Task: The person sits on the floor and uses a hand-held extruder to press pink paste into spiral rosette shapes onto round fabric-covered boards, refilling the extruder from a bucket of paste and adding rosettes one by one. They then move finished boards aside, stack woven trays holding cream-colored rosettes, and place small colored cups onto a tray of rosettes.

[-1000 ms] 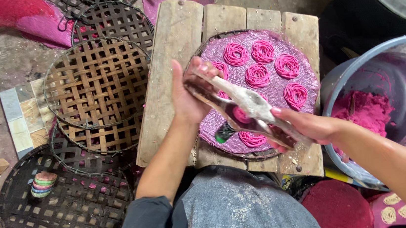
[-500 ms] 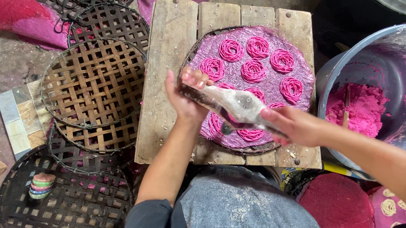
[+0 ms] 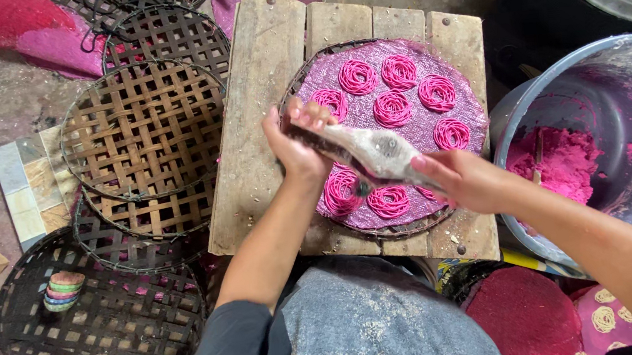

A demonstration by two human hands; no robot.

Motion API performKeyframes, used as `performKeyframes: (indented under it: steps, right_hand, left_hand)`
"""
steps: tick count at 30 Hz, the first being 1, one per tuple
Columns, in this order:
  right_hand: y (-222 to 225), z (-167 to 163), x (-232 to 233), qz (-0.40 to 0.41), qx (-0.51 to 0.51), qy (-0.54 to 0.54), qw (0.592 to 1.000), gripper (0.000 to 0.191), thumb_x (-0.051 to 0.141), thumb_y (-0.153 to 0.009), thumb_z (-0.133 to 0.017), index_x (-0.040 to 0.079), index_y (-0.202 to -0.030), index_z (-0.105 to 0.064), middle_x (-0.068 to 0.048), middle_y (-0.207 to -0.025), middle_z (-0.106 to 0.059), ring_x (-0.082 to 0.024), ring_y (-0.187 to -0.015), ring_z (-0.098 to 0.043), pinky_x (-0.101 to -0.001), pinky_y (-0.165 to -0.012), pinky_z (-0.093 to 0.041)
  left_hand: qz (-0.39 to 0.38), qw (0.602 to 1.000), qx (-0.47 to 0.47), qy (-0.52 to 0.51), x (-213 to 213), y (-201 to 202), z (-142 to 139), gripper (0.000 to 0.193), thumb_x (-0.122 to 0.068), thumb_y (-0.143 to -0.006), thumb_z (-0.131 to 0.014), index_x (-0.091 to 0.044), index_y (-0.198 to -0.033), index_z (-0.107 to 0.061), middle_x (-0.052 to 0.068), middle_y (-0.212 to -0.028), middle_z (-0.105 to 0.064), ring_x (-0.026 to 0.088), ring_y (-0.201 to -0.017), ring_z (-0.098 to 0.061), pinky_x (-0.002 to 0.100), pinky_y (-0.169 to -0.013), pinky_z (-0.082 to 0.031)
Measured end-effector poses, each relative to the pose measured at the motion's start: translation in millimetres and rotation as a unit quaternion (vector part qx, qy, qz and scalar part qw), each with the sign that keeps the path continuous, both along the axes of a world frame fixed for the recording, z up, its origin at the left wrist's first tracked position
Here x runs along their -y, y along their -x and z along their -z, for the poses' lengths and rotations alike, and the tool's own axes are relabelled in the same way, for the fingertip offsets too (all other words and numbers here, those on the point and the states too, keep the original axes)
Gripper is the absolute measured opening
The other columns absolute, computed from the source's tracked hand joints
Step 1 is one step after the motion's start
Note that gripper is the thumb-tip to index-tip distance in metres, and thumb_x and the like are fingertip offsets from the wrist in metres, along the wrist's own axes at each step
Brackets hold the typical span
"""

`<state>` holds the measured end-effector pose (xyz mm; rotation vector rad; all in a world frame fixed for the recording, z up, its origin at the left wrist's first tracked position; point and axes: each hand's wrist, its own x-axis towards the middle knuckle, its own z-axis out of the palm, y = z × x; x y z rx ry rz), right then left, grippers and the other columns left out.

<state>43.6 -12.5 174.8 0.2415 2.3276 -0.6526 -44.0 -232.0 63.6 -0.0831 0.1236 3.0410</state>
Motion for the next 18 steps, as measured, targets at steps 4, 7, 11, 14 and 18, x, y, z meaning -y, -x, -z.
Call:
performKeyframes:
  steps: [4,7,11,14,18]
  right_hand:
    - [4.0,7.4,-10.9,-0.007,-0.076,0.067,0.995,0.071,0.060,-0.097,-0.038,0.007,-0.140,-0.059,-0.002,-0.072,-0.062,-0.014,-0.063,-0.059,-0.0338,-0.059,-0.053]
    - [2.4,12.6,-27.1,-0.022,-0.081,0.125,0.989,0.070,0.059,-0.097,-0.039,0.008,-0.139,-0.063,-0.003,-0.068,-0.056,-0.014,-0.062,-0.055,-0.0335,-0.057,-0.049]
    - [6.4,20.3,-51.6,-0.018,-0.069,0.135,0.988,0.070,0.060,-0.097,-0.039,0.008,-0.136,-0.064,-0.003,-0.067,-0.056,-0.014,-0.061,-0.055,-0.0330,-0.056,-0.048]
    - [10.4,31.3,-63.4,-0.012,-0.107,0.181,0.978,0.073,0.062,-0.096,-0.042,0.009,-0.145,-0.051,0.009,-0.091,-0.070,-0.008,-0.075,-0.064,-0.0294,-0.062,-0.054]
    - [13.6,53.3,-72.9,0.015,-0.131,0.171,0.976,0.072,0.063,-0.096,-0.042,0.012,-0.143,-0.061,-0.003,-0.074,-0.060,-0.014,-0.066,-0.054,-0.0331,-0.058,-0.047]
  left_hand:
    - [0.081,0.996,-0.042,-0.013,6.2,13.5,-2.4,0.040,-0.046,-0.099,-0.036,-0.015,-0.078,-0.047,0.002,-0.078,-0.056,0.019,-0.078,-0.052,0.040,-0.085,-0.045]
    - [0.209,0.959,0.085,0.171,15.1,14.6,11.5,0.053,-0.052,-0.095,-0.029,-0.007,-0.089,-0.058,0.007,-0.096,-0.072,0.017,-0.089,-0.065,0.035,-0.089,-0.049]
    - [0.360,0.786,0.004,0.503,5.5,2.4,41.8,0.069,-0.057,-0.098,-0.023,0.001,-0.132,-0.037,0.021,-0.121,-0.066,0.011,-0.063,-0.048,0.026,-0.056,-0.038]
    - [0.407,0.769,-0.061,0.490,-3.3,-7.7,54.7,0.087,-0.062,-0.101,-0.019,0.004,-0.157,-0.019,0.023,-0.143,-0.059,0.005,-0.048,-0.036,0.019,-0.036,-0.028]
    - [0.371,0.709,-0.087,0.593,-1.8,-14.0,44.1,0.085,-0.065,-0.100,-0.014,-0.008,-0.163,-0.014,0.023,-0.142,-0.057,0.006,-0.045,-0.034,0.020,-0.036,-0.030]
